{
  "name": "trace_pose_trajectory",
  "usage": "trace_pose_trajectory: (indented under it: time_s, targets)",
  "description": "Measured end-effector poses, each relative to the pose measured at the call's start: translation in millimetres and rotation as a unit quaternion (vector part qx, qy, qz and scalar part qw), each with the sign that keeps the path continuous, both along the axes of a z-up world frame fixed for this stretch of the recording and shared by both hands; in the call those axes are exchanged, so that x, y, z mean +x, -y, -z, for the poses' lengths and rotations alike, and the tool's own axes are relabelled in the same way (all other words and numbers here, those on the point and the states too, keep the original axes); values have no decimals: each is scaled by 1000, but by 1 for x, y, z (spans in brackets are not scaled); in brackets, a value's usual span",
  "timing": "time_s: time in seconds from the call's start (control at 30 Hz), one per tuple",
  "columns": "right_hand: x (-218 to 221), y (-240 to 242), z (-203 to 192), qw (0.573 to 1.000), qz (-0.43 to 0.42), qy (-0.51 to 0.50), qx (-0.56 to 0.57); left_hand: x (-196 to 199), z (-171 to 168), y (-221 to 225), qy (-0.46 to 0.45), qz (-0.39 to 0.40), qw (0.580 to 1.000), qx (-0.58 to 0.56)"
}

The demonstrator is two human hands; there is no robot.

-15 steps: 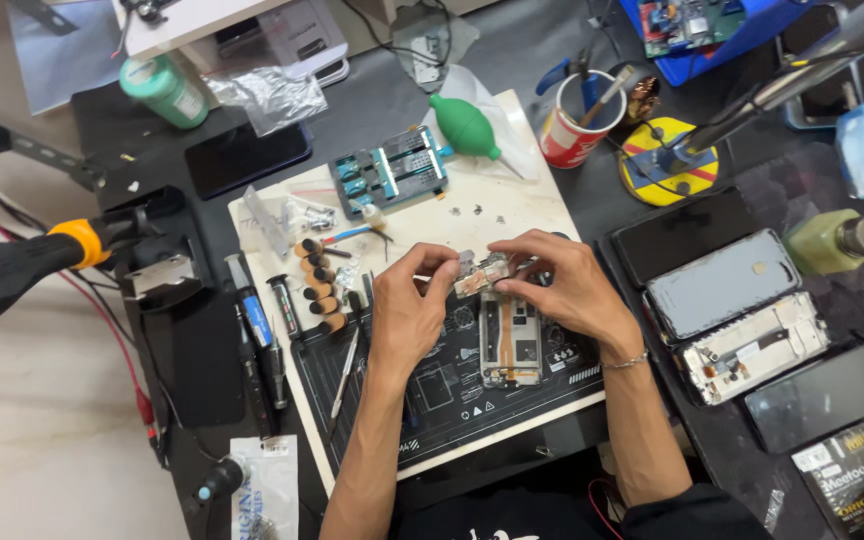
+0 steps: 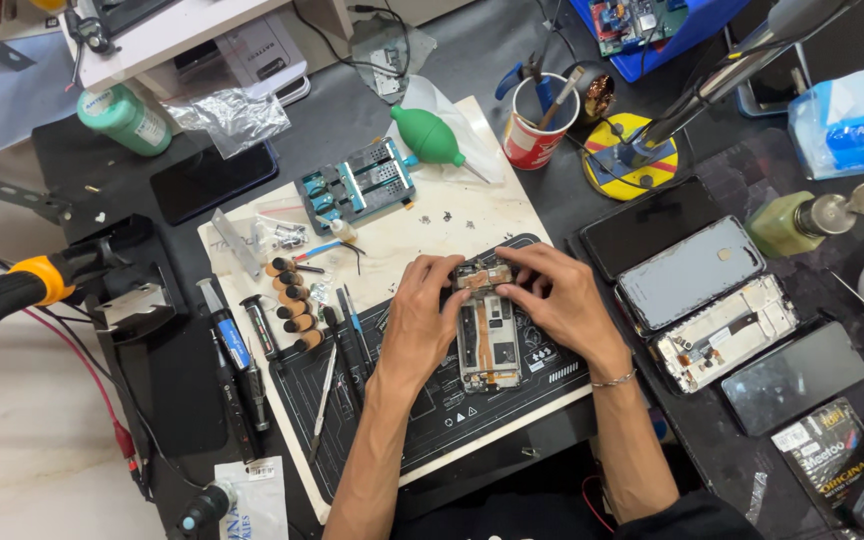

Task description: The person disassembles a smartphone, handles internal components like the battery and circuit boards, and uses a screwdriver to work on the device casing.

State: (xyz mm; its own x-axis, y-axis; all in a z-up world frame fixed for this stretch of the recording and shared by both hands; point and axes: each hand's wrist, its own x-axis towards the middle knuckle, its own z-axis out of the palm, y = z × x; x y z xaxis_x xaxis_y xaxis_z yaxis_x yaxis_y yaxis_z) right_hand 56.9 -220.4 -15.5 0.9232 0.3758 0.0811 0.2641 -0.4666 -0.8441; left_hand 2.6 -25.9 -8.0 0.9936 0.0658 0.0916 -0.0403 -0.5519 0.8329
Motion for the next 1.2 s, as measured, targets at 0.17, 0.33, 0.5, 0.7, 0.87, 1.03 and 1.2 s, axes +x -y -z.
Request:
trace_pose_trajectory:
  time_s: [0.17,0.33,0.5,0.7,0.87,1.03,1.2]
  targets:
    - [-5,-2,2,1000,0,13,-13,-3,1,1,24,-4,999,21]
    - [-6,0,3,1000,-4,17,-6,-4,-1,1,31,0,999,34]
    - [-8,0,7,999,3,32,7,-6,-2,3,17,6,999,41]
    - [-9,1,8,1000,17,-2,0,-6,-4,5,20,7,998,63]
    - [-11,4,4,999,15,11,37,-12,-8,5,34,0,997,65]
    - [-25,12,1,995,70,-51,39,-25,-8,6,-25,-68,997,15]
    - [-36,11,-1,989,96,-114,-8,-33,-6,13,-76,-89,993,-16]
